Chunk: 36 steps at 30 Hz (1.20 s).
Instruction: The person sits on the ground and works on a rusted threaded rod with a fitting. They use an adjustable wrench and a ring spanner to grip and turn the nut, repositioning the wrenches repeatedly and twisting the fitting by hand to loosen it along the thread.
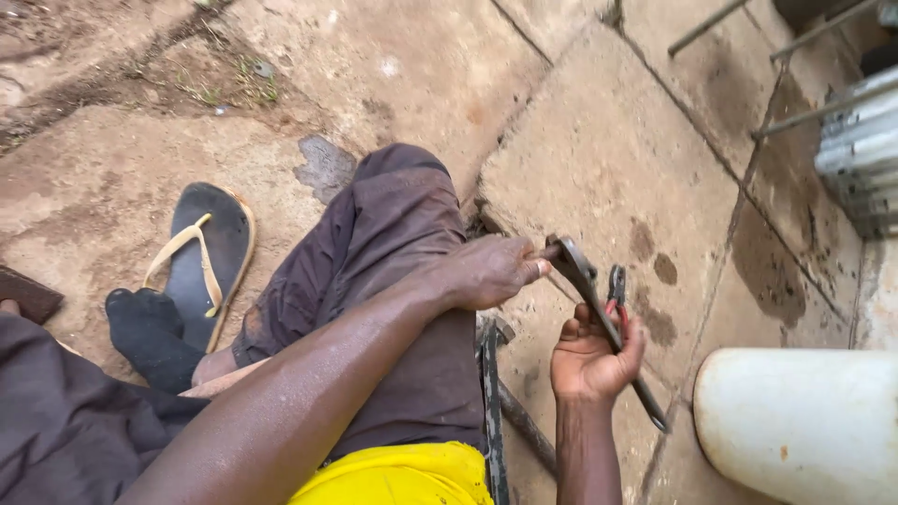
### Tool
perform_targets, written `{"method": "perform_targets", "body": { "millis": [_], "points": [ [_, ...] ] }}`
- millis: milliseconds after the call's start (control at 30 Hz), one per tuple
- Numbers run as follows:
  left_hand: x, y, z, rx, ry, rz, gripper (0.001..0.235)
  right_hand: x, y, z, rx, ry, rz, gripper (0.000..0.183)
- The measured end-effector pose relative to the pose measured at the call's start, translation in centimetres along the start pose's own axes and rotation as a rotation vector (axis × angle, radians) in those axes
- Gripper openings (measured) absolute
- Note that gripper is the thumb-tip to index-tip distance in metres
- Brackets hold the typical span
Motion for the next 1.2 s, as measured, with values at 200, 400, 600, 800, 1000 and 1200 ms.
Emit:
{"method": "perform_targets", "body": {
  "millis": [200,400,600,800,1000,1200],
  "points": [
    [-2.4,-3.8,3.6,0.050,-0.197,-0.199,0.054,2.3,8.3,5.0,0.298,-0.029,-0.051,0.040],
    [-4.2,-6.7,6.6,0.041,-0.084,-0.207,0.045,19.3,15.6,5.7,0.350,-0.413,-0.552,0.026],
    [-3.5,-5.1,5.7,0.051,-0.015,-0.168,0.053,28.3,5.3,-6.4,-0.138,-0.528,-0.661,0.047],
    [-1.9,-3.3,3.9,0.037,-0.002,-0.196,0.050,24.9,-3.5,-13.5,-0.739,-0.647,-0.732,0.049],
    [-1.4,-2.7,3.0,0.030,0.032,-0.135,0.052,23.2,-4.1,-10.8,-0.688,-0.659,-0.644,0.052],
    [-0.8,-2.6,2.7,-0.022,0.067,-0.108,0.053,23.5,-1.2,-8.2,-0.594,-0.745,-0.795,0.049]
  ]
}}
Point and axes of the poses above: each hand's wrist, its own y-axis towards the middle knuckle, its own x-axis out of the palm, z = x × y, the point moved 5 cm from there along y, towards the middle knuckle, and after that the axes turned 4 degrees about -z, right-handed, at the moved point
